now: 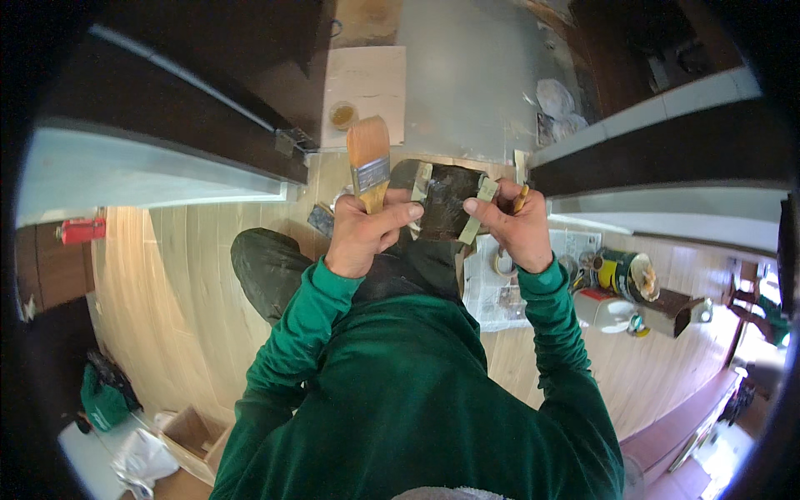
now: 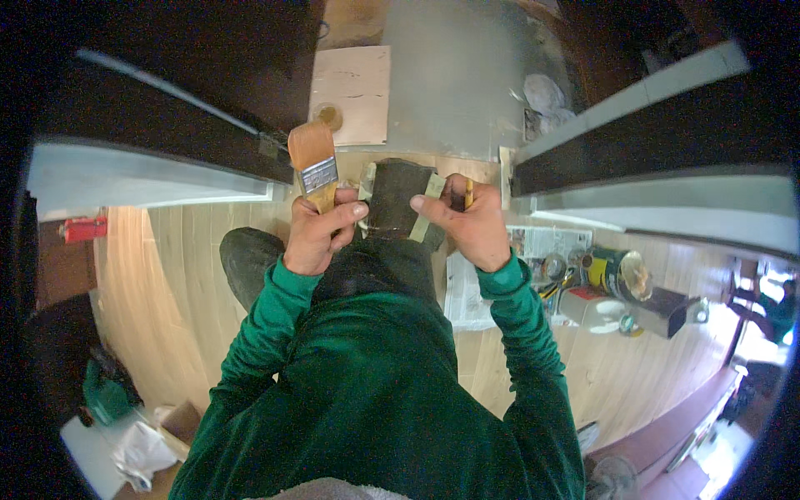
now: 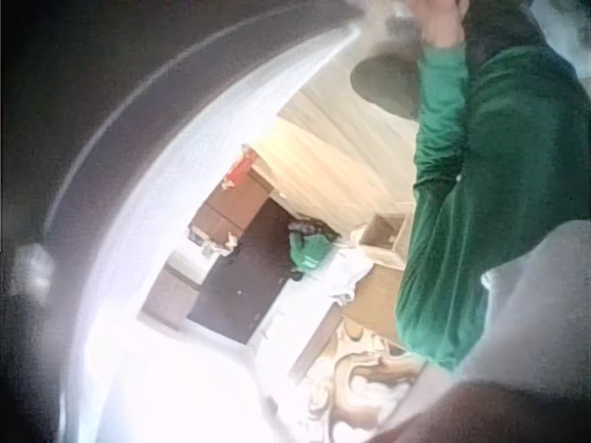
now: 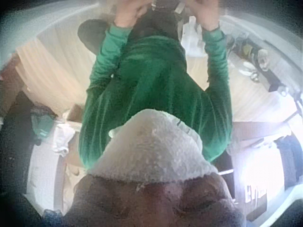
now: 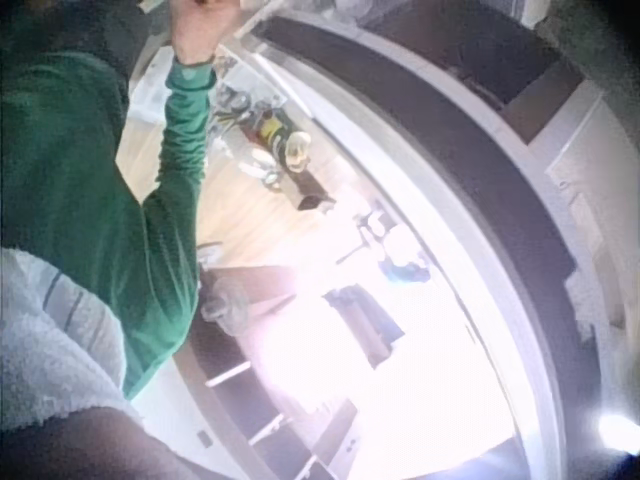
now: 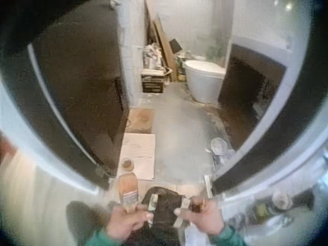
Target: The person paints a dark vertical wooden trim using a small brush, repeatedly dipping the brush into a paint container on the floor. The person also holds a larger brush in the other hand while working.
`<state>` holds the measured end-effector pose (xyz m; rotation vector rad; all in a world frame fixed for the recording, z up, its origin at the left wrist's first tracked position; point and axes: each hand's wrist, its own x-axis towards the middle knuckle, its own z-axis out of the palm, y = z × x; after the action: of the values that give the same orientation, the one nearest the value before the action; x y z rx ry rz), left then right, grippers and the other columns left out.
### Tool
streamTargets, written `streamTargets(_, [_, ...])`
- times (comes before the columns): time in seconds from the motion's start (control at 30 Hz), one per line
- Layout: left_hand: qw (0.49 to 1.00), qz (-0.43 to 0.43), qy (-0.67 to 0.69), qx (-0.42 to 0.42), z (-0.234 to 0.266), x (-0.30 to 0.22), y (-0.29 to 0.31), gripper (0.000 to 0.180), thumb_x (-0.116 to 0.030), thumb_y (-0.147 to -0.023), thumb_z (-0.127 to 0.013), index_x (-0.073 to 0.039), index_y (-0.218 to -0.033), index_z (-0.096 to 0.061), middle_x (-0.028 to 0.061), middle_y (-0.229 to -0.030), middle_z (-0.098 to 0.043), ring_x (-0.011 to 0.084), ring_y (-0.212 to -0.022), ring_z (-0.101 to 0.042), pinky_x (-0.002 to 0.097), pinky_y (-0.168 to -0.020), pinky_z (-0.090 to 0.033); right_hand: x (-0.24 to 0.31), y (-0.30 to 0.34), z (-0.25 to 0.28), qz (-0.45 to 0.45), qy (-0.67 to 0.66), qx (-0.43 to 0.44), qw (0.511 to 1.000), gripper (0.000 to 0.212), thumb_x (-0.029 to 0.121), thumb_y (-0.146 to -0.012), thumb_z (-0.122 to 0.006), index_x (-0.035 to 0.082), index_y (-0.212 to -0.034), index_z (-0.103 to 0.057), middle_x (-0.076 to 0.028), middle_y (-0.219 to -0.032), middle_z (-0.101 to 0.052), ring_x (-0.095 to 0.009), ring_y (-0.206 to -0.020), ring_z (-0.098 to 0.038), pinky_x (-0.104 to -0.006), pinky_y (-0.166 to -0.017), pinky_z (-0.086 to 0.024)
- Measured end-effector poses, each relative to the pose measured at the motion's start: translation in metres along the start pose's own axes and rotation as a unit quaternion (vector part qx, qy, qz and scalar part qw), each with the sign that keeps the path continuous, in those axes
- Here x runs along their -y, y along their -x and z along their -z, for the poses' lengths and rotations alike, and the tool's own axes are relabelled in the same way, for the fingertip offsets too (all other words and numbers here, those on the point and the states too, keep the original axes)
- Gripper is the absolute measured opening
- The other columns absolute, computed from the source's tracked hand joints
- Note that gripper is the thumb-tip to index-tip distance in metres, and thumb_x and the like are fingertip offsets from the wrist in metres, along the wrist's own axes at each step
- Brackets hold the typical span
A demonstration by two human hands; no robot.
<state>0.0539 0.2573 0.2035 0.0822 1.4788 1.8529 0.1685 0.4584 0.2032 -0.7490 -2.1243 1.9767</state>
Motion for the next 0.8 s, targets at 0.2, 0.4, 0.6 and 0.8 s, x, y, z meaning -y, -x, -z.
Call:
streamTargets(0.2, [0.994,-0.048,0.019,-0.096,0.033,-0.01,0.01,0.02,-0.005,-0.08,-0.078,0.002,-0.095,-0.066,0.0,-0.069,-0.058,0.0043,-0.045,-0.04,0.021,-0.04,-0.027,0.06,-0.008,-0.005,-0.007,0.028,-0.056,0.998,0.046,0.044,-0.098,-0.057,0.0,-0.088,-0.067,-0.001,-0.066,-0.059,-0.009,-0.054,-0.05,-0.025,-0.05,-0.039])
streamTargets(0.4, [0.984,-0.096,0.005,-0.152,0.073,-0.024,0.015,0.026,-0.009,-0.078,-0.081,0.006,-0.095,-0.069,-0.002,-0.066,-0.059,0.0026,-0.049,-0.043,0.0202,-0.044,-0.03,0.106,0.002,-0.003,0.134,-0.12,-0.054,0.982,0.083,0.064,-0.101,-0.019,-0.006,-0.098,-0.064,-0.016,-0.076,-0.067,-0.024,-0.061,-0.065,-0.0336,-0.056,-0.054])
streamTargets(0.6, [0.977,-0.116,-0.001,-0.177,0.086,-0.032,0.024,0.026,-0.01,-0.078,-0.082,0.006,-0.093,-0.07,-0.0002,-0.069,-0.062,0.0029,-0.051,-0.046,0.0206,-0.045,-0.033,0.105,0.0,-0.047,0.056,-0.102,0.087,0.989,0.069,0.05,-0.105,-0.028,-0.007,-0.087,-0.063,-0.019,-0.07,-0.064,-0.024,-0.054,-0.062,-0.0318,-0.049,-0.051])
streamTargets(0.8, [0.976,-0.123,-0.03,-0.177,0.092,-0.038,0.032,0.027,-0.011,-0.077,-0.083,0.007,-0.093,-0.071,0.0022,-0.073,-0.065,0.004,-0.055,-0.05,0.0207,-0.048,-0.037,0.105,-0.008,-0.083,0.047,-0.023,0.148,0.988,0.065,0.048,-0.104,-0.038,-0.009,-0.092,-0.066,-0.017,-0.069,-0.065,-0.022,-0.055,-0.064,-0.031,-0.053,-0.053])
